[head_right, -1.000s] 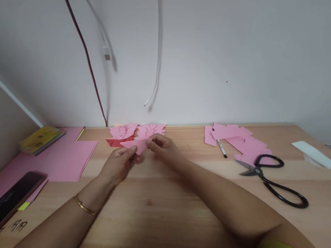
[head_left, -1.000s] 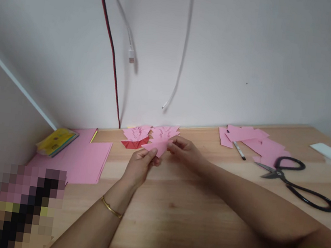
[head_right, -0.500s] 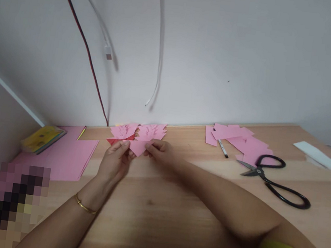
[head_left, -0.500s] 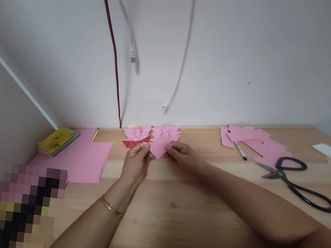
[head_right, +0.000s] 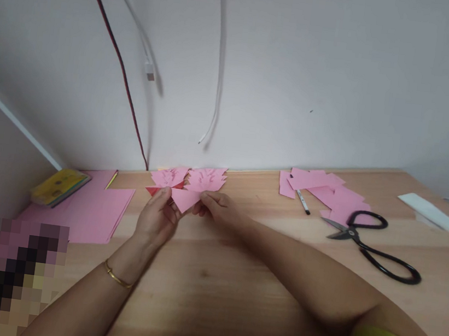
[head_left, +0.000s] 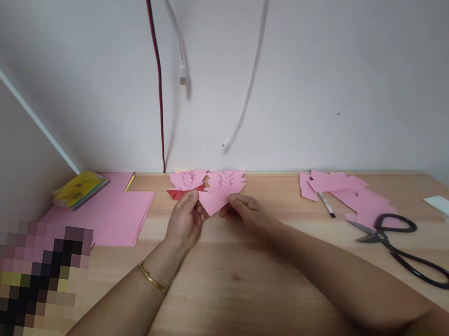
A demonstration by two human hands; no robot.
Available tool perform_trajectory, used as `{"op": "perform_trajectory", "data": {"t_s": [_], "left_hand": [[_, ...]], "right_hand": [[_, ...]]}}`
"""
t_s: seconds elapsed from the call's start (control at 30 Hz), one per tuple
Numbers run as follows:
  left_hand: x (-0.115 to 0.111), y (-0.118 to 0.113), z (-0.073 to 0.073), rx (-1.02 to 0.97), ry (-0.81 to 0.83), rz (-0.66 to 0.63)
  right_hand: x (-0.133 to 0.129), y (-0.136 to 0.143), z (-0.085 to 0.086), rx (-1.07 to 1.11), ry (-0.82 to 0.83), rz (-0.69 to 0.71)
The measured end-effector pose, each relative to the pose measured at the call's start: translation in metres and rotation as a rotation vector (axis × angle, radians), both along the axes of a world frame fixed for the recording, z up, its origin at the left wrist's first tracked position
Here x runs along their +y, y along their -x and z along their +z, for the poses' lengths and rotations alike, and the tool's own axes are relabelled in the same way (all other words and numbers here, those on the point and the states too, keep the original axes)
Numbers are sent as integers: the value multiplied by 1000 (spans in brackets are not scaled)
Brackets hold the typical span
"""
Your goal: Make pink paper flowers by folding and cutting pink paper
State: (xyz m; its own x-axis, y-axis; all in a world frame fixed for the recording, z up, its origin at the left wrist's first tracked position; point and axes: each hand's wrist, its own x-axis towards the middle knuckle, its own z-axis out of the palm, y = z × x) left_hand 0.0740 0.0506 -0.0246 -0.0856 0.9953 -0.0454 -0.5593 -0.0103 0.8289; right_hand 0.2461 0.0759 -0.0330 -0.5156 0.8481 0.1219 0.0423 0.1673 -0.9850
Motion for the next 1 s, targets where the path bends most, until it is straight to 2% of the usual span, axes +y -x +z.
{"op": "perform_trajectory", "data": {"t_s": [0.1, 0.2, 0.33, 0.53, 0.63, 0.77, 1.0], "left_hand": [[0, -1, -3, 61, 20, -38], [0, -1, -9, 212, 9, -85], [0, 0, -17, 330, 33, -43], [1, 2, -14, 362, 55, -27], [0, 2, -11, 374, 32, -73], [-3, 3, -5, 500, -129, -101], [-11, 6, 6, 913, -534, 141]], "right_hand": [[-1, 0, 4, -65, -72, -51], [-2, 0, 6, -111, -139, -66], [0, 0, 2, -116, -203, -85], [4, -1, -2, 8, -150, -180], [4, -1, 0, 52, -144, -171], [5, -2, 1, 124, -109, -116], [3, 2, 0, 264, 127, -98]]}}
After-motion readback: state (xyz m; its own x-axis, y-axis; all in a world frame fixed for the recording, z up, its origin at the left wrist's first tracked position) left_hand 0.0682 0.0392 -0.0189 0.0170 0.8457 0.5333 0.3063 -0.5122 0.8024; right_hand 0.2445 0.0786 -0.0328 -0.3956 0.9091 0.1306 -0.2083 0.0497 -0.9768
